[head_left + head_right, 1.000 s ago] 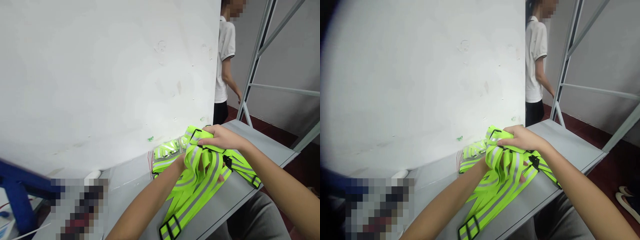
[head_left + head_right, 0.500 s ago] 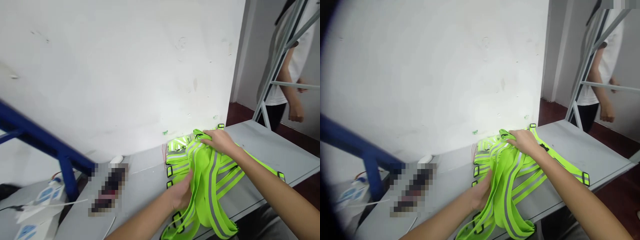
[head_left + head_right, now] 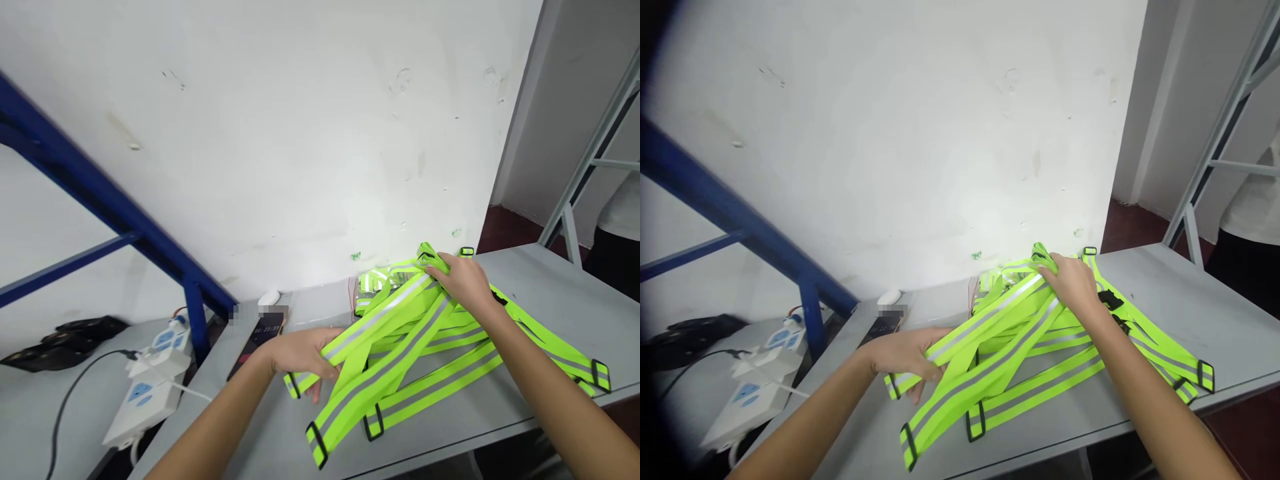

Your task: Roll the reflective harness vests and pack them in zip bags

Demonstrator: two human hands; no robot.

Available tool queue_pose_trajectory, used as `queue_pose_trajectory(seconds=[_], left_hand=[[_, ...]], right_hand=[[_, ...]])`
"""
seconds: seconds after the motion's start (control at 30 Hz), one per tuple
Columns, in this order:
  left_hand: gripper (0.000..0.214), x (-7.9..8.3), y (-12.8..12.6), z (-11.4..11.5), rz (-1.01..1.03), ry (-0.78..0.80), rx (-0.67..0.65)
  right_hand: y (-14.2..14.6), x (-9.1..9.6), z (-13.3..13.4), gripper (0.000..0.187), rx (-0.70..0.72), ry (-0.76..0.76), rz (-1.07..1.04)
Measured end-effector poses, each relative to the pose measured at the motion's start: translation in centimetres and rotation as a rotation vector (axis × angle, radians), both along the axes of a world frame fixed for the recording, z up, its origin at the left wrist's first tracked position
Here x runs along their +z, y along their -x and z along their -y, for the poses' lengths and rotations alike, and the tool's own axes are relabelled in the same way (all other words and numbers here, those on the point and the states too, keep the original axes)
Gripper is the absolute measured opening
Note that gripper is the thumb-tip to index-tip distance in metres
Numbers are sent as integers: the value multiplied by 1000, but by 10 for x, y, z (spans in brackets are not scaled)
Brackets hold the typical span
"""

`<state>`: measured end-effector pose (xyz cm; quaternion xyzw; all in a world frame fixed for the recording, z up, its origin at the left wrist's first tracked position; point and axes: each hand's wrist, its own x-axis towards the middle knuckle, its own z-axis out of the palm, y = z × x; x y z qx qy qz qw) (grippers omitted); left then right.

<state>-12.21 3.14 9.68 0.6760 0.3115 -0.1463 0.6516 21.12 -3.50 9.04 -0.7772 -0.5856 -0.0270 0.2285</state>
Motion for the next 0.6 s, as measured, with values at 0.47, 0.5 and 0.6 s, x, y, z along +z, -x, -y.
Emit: queue_pose_trajectory(seconds=[0.47, 0.5, 0.6], left_hand=[[113, 27, -100, -23, 321, -811, 94], [115, 23, -112, -36, 396, -654, -8], [114, 4, -133, -66, 465, -259, -222]], right_hand=[[26, -19, 12, 31, 394, -413, 328], [25, -19, 13, 29, 454, -524, 365], [26, -22, 14, 30, 563, -760, 397]])
